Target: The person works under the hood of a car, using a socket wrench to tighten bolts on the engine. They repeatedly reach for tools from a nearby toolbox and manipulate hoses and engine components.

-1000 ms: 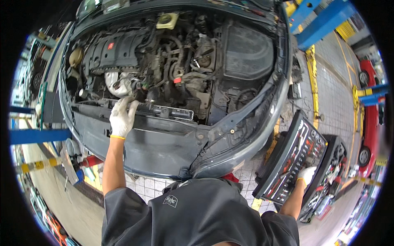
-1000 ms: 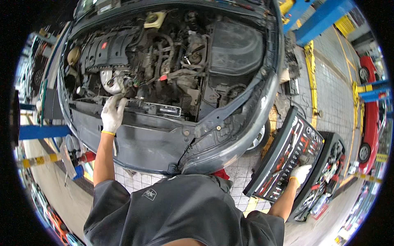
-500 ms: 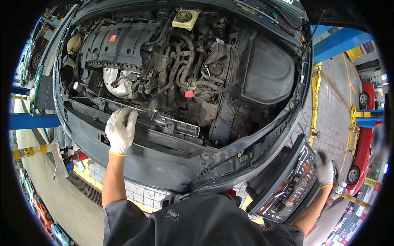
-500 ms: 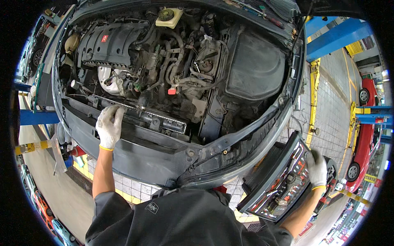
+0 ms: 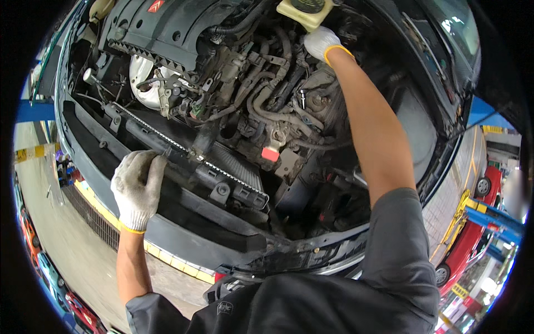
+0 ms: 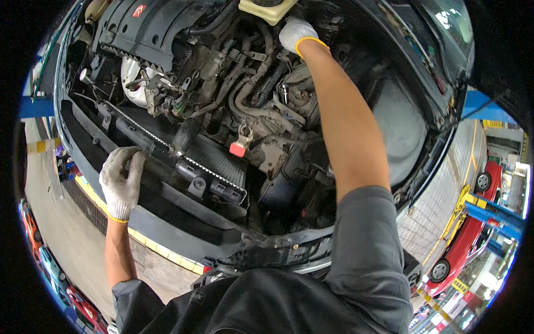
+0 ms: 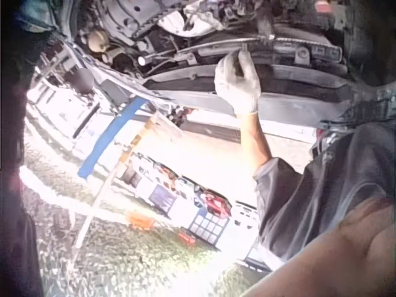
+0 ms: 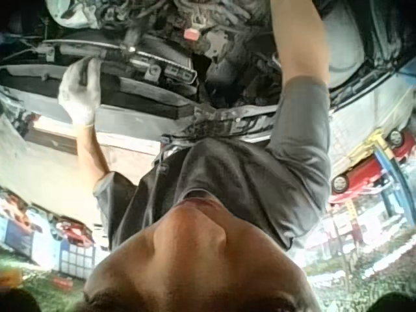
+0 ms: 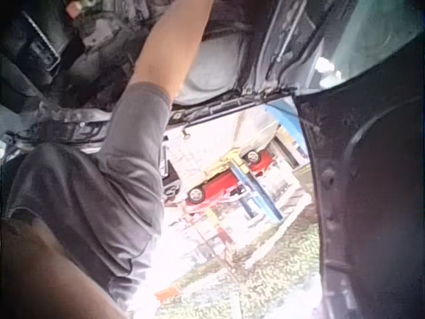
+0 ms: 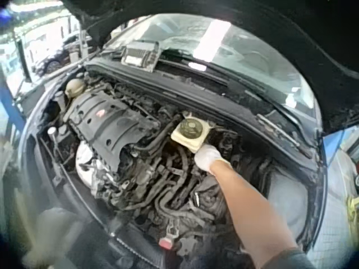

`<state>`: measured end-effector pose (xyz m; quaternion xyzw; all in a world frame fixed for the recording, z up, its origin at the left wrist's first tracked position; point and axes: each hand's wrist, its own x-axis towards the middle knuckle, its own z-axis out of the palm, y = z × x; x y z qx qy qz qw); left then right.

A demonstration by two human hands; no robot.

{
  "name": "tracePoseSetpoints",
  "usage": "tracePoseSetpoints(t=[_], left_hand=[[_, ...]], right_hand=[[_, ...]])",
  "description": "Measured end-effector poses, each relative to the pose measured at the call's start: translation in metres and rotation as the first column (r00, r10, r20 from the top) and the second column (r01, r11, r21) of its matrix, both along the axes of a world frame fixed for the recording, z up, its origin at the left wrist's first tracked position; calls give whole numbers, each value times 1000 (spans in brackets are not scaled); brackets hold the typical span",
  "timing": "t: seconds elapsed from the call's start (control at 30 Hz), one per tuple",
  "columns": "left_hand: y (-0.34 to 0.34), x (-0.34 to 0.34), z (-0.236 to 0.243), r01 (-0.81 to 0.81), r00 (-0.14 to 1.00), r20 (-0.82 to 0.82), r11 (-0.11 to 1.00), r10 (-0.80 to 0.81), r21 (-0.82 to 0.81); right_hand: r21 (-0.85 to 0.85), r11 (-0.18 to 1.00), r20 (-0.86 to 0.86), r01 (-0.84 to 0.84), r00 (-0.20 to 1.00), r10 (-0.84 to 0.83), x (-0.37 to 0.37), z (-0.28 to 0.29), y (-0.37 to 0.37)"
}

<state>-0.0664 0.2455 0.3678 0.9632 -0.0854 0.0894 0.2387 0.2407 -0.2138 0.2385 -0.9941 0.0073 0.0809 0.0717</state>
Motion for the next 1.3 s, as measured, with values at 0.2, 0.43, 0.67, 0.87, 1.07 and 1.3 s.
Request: tracePoseSetpoints(t=[0.2,0.43,0.67,0.87,1.07,1.3], left_hand=[[4,-6,-5,-63,995,-77,994,70,89],[-1,-4,-2,-106,976,-171,980,135,166],[-41,6,12,-7,983,-177,971,51,239],[-137,106,-30,348,931,-92,936,-352,-58],[-214,158,-142,309,936,-175,951,-307,-16],[-245,170,-185,86,996,-33,940,-79,330]], right_hand=[[126,991,-95,-33,994,45,68,-55,21],[128,986,-231,-108,964,135,144,-112,0],[153,974,-324,-165,923,208,179,-139,2],[185,972,-377,-146,903,208,185,-147,-13],[211,965,-411,-158,881,234,187,-152,-1],[202,963,-398,-176,884,245,171,-151,4]])
